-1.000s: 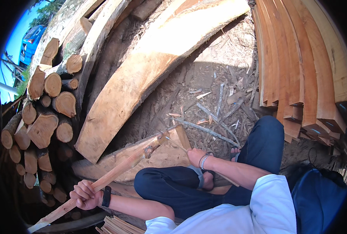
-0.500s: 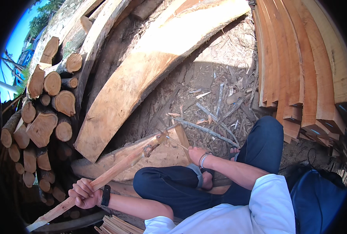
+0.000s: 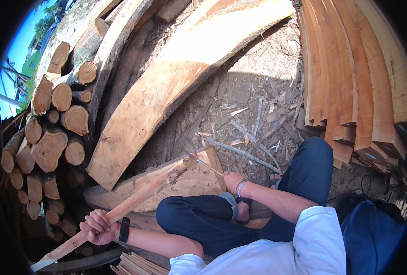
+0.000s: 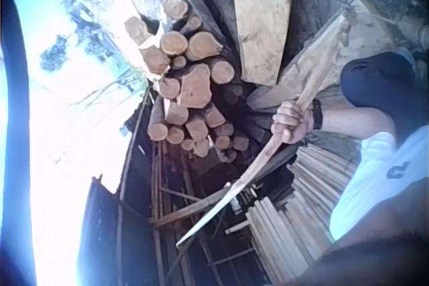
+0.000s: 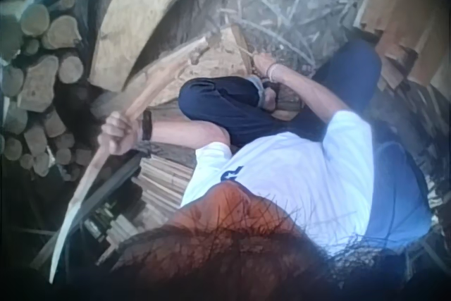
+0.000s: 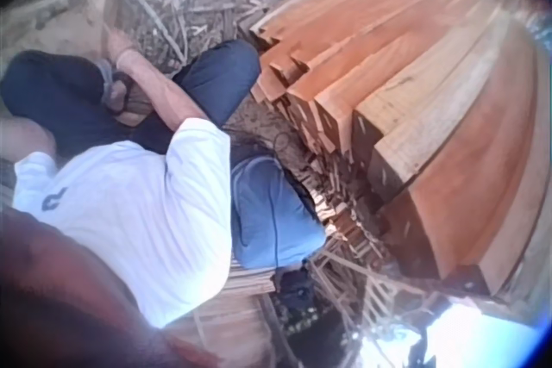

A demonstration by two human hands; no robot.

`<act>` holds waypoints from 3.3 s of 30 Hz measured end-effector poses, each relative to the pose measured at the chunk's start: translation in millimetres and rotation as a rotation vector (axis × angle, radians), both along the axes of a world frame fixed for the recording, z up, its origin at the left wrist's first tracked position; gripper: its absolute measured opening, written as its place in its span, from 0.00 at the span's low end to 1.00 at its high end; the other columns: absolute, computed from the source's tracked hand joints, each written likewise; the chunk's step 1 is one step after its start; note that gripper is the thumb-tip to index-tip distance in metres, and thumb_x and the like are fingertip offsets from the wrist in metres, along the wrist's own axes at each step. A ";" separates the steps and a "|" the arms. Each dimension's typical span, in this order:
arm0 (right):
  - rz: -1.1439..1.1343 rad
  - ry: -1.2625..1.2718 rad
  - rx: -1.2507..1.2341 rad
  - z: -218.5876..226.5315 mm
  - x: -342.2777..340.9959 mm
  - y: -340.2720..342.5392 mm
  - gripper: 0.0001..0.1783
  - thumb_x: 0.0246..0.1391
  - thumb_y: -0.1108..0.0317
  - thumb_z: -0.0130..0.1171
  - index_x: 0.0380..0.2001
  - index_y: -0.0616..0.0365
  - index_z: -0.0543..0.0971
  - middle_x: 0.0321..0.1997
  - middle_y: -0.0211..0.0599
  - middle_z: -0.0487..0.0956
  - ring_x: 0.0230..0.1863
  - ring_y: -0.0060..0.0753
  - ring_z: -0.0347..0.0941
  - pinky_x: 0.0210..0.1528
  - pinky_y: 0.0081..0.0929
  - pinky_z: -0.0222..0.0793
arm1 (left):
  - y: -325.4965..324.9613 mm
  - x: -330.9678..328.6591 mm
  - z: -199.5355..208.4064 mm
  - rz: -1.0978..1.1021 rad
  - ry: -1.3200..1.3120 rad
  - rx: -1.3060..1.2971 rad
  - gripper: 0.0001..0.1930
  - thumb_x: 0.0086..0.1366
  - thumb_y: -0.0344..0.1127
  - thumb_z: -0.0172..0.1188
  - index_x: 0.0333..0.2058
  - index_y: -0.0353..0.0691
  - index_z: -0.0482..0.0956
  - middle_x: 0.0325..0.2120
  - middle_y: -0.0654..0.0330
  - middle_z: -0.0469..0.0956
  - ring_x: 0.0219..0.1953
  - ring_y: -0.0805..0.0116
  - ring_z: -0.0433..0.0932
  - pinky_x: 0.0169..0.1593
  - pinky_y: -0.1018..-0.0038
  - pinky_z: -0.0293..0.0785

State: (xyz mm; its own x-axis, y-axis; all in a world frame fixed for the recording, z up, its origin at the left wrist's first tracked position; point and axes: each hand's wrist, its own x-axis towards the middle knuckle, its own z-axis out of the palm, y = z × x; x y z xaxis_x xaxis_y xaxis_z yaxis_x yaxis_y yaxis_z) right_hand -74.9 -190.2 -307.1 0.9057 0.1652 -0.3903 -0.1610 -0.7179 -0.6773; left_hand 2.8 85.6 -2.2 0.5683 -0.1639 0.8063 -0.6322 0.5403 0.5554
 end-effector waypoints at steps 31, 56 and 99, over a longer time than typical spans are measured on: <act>0.006 -0.018 0.006 9.1 0.2 1.8 0.15 0.45 0.74 0.53 0.38 0.71 0.69 0.30 0.59 0.79 0.34 0.56 0.79 0.37 0.44 0.75 | -0.3 -1.5 2.0 0.034 0.003 0.034 0.16 0.56 0.31 0.52 0.15 0.49 0.55 0.03 0.70 0.59 0.03 0.84 0.56 0.10 0.88 0.54; 0.012 -0.011 -0.008 14.2 -5.0 7.4 0.14 0.43 0.73 0.55 0.34 0.70 0.71 0.26 0.56 0.79 0.31 0.54 0.79 0.34 0.44 0.76 | 3.3 -0.3 1.2 0.010 -0.002 0.021 0.16 0.55 0.31 0.53 0.15 0.49 0.55 0.03 0.71 0.60 0.03 0.85 0.56 0.09 0.89 0.54; 0.043 -0.072 0.097 23.5 0.3 3.8 0.14 0.61 0.60 0.45 0.41 0.60 0.61 0.21 0.59 0.76 0.28 0.67 0.74 0.32 0.57 0.70 | -11.9 -7.0 1.9 0.154 -0.008 -0.062 0.21 0.67 0.40 0.47 0.14 0.46 0.55 0.04 0.68 0.55 0.03 0.80 0.51 0.06 0.84 0.49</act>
State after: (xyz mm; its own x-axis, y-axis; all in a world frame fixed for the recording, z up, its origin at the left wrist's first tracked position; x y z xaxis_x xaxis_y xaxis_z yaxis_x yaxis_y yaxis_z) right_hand -74.6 -186.4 -283.5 0.9221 0.2382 -0.3050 -0.0799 -0.6539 -0.7524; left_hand -4.3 73.6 -0.3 0.5760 -0.0248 0.8170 -0.7146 0.4700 0.5181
